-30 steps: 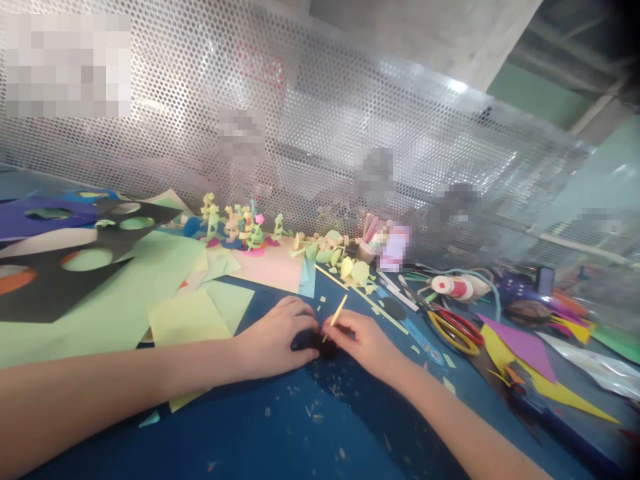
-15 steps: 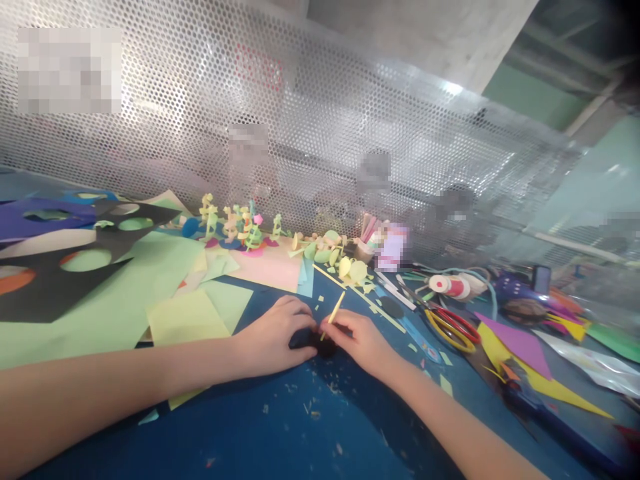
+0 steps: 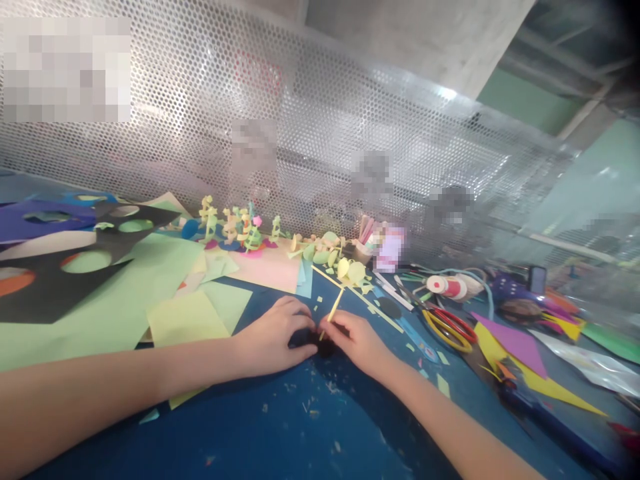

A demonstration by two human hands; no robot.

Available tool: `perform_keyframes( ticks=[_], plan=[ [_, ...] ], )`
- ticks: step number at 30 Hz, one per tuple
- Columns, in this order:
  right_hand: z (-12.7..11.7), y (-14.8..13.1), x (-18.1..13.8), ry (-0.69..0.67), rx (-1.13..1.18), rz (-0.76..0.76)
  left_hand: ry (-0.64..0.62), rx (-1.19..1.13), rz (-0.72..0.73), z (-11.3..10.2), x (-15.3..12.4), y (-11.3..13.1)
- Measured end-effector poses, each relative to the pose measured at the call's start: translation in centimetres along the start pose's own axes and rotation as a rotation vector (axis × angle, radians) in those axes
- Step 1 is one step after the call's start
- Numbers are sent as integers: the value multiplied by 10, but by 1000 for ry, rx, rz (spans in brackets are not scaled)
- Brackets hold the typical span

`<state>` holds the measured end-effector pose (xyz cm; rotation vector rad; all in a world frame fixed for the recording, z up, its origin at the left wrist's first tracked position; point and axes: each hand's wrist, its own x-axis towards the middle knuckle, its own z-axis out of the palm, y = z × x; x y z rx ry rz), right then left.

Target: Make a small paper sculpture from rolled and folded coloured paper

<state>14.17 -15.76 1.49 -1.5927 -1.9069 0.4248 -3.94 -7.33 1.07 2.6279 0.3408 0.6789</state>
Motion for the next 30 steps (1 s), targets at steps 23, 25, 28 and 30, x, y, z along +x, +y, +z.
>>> perform_keyframes(
  ticks=[23,25,28,30],
  plan=[
    [3,-43,-10,-226,347,110,114,-992,-449,-15,6,20],
    [2,-43,-10,-209,323,122,125,-1049,-470,-13,7,18],
    [1,-46,-10,-226,371,145,145,-1105,-477,-11,8,15],
    [0,-50,-10,-243,430,152,170,-1149,-492,-10,9,14]
  ],
)
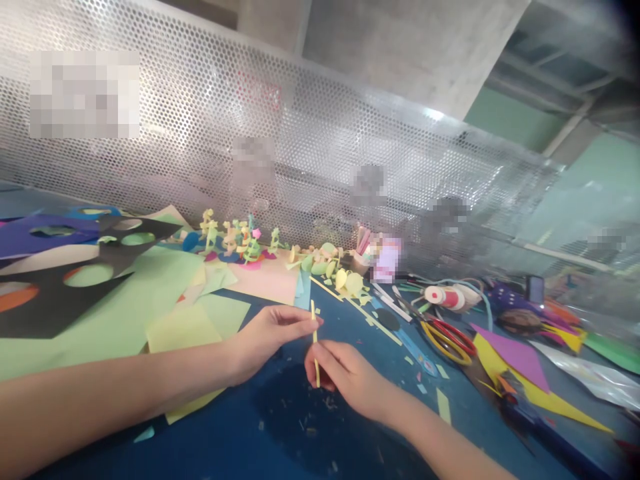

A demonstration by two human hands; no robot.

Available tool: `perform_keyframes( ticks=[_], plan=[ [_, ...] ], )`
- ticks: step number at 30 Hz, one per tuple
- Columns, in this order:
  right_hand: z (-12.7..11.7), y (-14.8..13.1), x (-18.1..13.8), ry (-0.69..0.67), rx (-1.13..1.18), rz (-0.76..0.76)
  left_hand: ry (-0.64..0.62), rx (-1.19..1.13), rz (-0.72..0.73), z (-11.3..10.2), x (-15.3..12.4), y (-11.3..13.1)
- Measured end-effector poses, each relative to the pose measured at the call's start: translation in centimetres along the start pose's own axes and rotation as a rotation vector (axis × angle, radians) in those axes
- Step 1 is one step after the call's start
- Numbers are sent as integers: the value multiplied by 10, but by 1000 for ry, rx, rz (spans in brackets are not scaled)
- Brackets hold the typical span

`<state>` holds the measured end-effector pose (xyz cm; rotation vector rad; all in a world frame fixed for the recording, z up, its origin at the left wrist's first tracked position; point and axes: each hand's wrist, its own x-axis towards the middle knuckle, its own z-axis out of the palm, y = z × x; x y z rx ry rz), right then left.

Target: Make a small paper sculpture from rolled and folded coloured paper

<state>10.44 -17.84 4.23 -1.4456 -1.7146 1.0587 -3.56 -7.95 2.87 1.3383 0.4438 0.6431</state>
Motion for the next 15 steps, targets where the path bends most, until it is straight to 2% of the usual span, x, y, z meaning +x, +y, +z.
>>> perform_keyframes(
  ticks=[6,15],
  plan=[
    [3,-6,-2,-33,94,-31,-50,-152,-14,0,0,1],
    [2,3,1,27,-53,-23,28,12,24,-5,5,-1]
  ],
)
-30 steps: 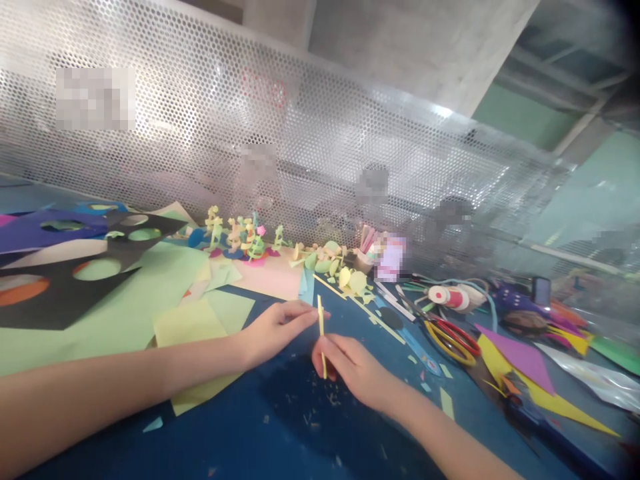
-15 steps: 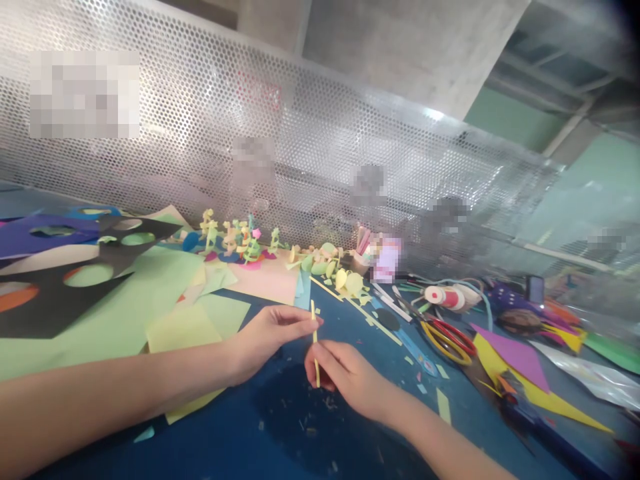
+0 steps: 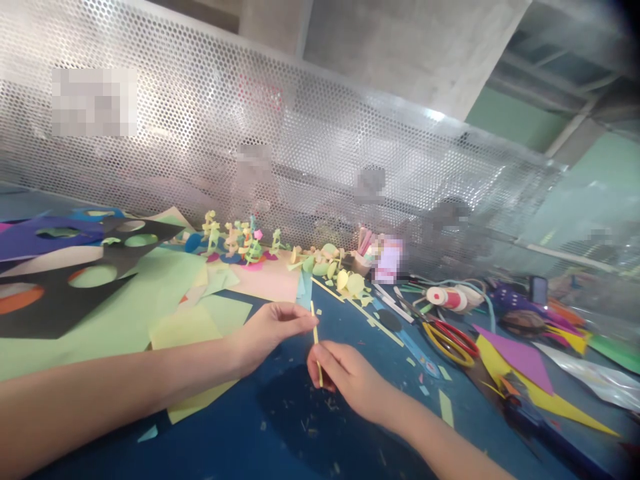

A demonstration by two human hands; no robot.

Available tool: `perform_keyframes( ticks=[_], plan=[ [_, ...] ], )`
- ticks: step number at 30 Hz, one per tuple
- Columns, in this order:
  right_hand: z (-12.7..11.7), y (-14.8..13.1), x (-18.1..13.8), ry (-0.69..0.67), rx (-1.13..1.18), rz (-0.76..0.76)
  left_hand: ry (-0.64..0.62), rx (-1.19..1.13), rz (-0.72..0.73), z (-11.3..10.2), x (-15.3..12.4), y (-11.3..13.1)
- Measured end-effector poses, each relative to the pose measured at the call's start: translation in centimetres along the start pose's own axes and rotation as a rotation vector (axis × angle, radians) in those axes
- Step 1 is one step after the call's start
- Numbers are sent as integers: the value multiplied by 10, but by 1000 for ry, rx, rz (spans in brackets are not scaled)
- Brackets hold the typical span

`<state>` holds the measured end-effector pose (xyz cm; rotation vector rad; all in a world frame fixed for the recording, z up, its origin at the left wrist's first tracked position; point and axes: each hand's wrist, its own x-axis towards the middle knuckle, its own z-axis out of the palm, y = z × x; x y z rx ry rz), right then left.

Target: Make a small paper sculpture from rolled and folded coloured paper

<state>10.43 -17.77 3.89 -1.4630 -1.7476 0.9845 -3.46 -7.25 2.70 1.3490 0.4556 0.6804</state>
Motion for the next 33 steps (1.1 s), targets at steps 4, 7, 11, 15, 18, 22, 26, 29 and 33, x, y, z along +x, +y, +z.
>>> perform_keyframes(
  ticks=[4,7,11,15,18,22,26,29,33],
  plan=[
    [1,2,1,23,-37,11,42,44,3,0,0,1],
    [1,3,1,49,-98,16,55,43,-8,1,-1,1],
    [0,4,2,107,-181,-19,73,38,-21,1,-2,1],
    [-2,9,4,186,-174,-38,117,48,-16,-1,0,0],
    [-2,12,5,195,-56,13,115,37,-1,-2,1,-1],
    [0,10,7,169,98,21,7,-19,-23,0,-1,-1],
    [2,8,7,143,172,-5,-82,-46,-30,1,-2,-1],
    [2,8,7,123,216,-11,-107,-63,-13,0,-3,-1],
    [3,10,5,80,241,-7,-104,-58,15,-1,-2,-1]
  ],
)
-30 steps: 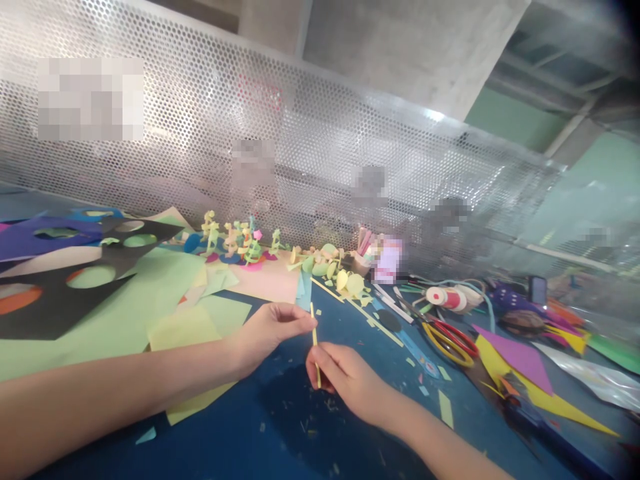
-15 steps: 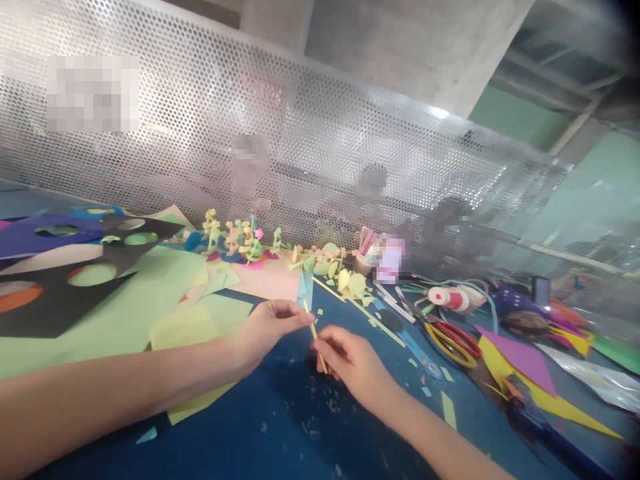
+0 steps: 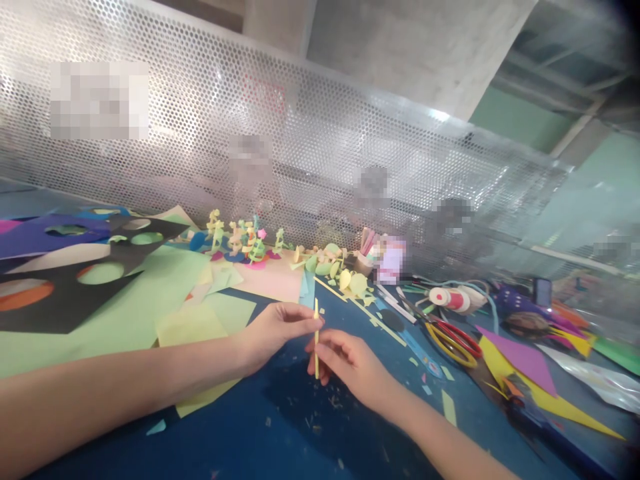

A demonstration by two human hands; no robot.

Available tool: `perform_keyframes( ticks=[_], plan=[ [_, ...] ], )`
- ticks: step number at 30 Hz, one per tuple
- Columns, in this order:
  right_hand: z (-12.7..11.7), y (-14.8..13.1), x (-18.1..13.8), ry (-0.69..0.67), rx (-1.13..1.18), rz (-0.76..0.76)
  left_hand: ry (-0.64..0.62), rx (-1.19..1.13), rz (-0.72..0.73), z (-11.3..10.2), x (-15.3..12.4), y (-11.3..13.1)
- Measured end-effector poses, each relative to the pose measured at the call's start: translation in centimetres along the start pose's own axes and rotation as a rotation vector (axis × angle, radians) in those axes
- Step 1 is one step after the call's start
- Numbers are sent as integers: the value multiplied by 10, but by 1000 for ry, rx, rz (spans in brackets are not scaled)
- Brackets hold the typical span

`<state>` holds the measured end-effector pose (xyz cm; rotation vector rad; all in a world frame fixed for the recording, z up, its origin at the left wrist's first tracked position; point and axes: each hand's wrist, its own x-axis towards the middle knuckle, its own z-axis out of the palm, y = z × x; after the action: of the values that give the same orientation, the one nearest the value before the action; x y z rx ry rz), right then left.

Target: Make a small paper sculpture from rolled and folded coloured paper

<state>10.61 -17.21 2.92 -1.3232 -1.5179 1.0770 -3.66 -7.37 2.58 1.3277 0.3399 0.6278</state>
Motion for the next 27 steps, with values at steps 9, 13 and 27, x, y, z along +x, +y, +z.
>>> perform_keyframes(
  ticks=[9,13,27],
  plan=[
    [-1,-2,2,-1,14,-3,-65,-153,-28,3,1,7],
    [-2,-3,1,-3,-1,-2,-76,-131,-39,0,3,4],
    [-8,2,3,240,-138,-59,-73,13,13,0,4,0]
  ],
)
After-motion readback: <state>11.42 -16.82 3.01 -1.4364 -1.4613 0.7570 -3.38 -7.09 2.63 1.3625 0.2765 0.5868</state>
